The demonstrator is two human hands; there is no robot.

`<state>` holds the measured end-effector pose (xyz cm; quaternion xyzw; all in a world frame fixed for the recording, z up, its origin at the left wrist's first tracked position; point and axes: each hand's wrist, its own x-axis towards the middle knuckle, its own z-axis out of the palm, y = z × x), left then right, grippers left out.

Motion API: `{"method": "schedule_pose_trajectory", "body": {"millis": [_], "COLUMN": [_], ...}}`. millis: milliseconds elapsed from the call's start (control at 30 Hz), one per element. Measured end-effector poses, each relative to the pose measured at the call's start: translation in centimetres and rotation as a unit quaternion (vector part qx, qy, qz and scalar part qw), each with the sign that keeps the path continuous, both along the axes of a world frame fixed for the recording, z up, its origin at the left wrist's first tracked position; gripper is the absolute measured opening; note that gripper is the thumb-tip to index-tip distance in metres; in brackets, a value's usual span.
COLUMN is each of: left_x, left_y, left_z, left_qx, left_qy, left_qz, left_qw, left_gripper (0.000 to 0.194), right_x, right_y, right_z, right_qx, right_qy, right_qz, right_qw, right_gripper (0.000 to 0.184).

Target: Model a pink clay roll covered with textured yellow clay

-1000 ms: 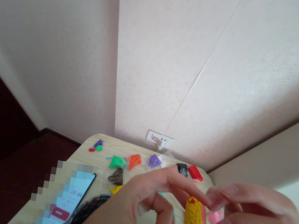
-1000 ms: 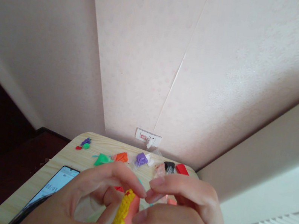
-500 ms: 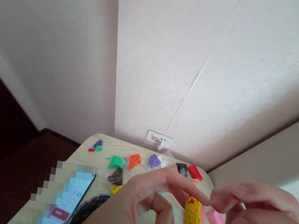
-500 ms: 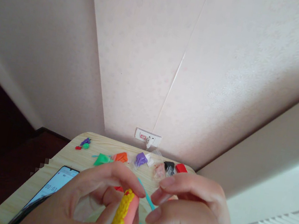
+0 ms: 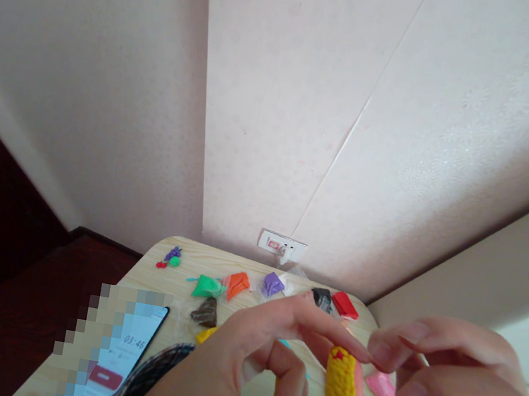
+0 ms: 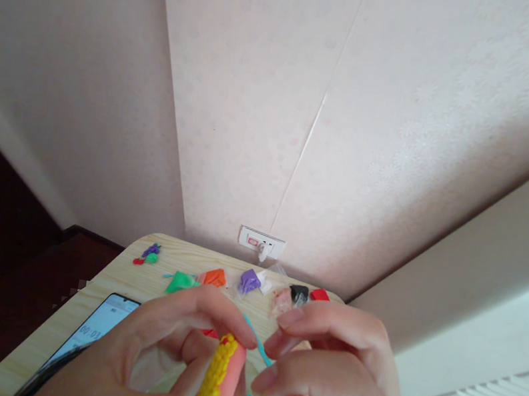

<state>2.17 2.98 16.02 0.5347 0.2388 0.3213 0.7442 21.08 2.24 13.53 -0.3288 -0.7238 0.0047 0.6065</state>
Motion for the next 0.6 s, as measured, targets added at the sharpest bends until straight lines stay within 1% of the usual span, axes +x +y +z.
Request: {"method": "schedule_pose_trajectory", "body": {"millis": [100,233,300,400,467,600], "left_x": [-0.06,-0.18,-0.2,-0.17,-0.14,-0.11], "left_y": [0.17,0.34,0.33,0.26,0.18,0.01], "left_z": [0.12,0.3,0.34,0.23,0.06,-0.18], "left_qx": [0.0,-0.001,-0.001,-0.001,-0.002,0.0], "left_qy": [-0.004,-0.003,-0.001,0.002,-0.001,0.001], "left_qz": [-0.004,-0.003,-0.001,-0.007,-0.009,0.005], "left_qw": [1.0,1.0,1.0,1.0,1.0,1.0], "left_gripper": [0.031,0.031,0.032,0.035,0.035,0.034], "right_x": [-0.42,-0.75,-0.82,-0.7,-0.47,-0.04], "right_y": [0.19,0.34,0.39,0.42,0.4,0.24], "right_z": [0.35,0.41,0.42,0.55,0.65,0.7], "right_qx": [0.027,0.015,0.012,0.017,0.017,0.034], "right_qy": [0.001,0.025,0.039,0.034,0.031,0.029], "right_qz": [0.034,0.082,0.094,0.103,0.098,0.085], "right_qw": [0.999,0.996,0.995,0.994,0.995,0.995], "right_gripper": [0.025,0.021,0.018,0.013,0.012,0.019]}}
